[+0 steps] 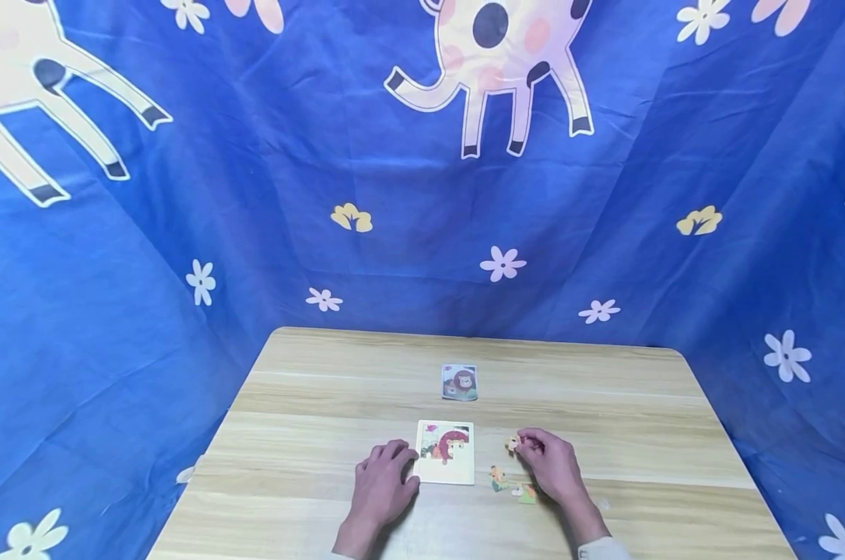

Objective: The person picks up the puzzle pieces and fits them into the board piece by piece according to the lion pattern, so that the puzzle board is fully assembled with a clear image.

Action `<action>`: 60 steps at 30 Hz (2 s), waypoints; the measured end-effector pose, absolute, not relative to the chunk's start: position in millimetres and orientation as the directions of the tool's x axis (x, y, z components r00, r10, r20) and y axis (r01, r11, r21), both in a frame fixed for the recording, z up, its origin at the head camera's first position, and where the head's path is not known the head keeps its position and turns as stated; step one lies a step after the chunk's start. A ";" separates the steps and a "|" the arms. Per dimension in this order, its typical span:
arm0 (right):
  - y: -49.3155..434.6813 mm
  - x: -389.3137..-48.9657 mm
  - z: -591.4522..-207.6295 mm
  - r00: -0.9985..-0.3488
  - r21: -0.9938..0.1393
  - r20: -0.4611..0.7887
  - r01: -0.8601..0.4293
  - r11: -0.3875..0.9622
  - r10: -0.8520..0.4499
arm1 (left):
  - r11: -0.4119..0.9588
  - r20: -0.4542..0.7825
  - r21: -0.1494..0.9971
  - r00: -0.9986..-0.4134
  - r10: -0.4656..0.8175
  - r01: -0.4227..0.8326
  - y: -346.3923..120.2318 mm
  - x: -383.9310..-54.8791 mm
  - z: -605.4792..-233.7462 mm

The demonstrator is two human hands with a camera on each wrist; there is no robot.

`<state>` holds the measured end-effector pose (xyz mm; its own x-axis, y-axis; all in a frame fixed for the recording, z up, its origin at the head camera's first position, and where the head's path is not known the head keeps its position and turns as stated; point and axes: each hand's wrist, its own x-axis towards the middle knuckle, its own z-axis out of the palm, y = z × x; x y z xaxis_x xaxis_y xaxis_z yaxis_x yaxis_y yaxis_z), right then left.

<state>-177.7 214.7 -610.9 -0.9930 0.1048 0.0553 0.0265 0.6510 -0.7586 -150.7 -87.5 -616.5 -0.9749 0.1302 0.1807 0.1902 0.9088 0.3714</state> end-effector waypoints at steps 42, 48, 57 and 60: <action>131.0 -189.9 -616.3 -0.997 -0.751 0.049 -0.080 0.656 -0.066 | 0.902 0.191 0.388 -0.974 0.124 0.191 -89.1 -150.7 -616.3; 128.4 -191.7 -617.5 -0.997 -0.735 0.048 -0.078 0.673 -0.064 | 0.904 0.187 0.382 -0.974 0.128 0.192 -89.1 -151.5 -618.6; 125.2 -190.9 -618.2 -0.994 -0.661 0.095 -0.107 0.743 -0.059 | 0.903 0.201 0.382 -0.971 0.128 0.198 -90.2 -151.9 -620.6; 124.5 -189.8 -617.8 -0.992 -0.636 0.118 -0.116 0.763 -0.053 | 0.903 0.205 0.381 -0.970 0.128 0.200 -90.7 -152.4 -621.8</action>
<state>-189.8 124.5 -617.8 -0.9916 -0.0533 0.1176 -0.1164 0.7628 -0.6361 -152.4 -90.7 -621.8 -0.9702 0.1283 0.2054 0.2001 0.9026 0.3811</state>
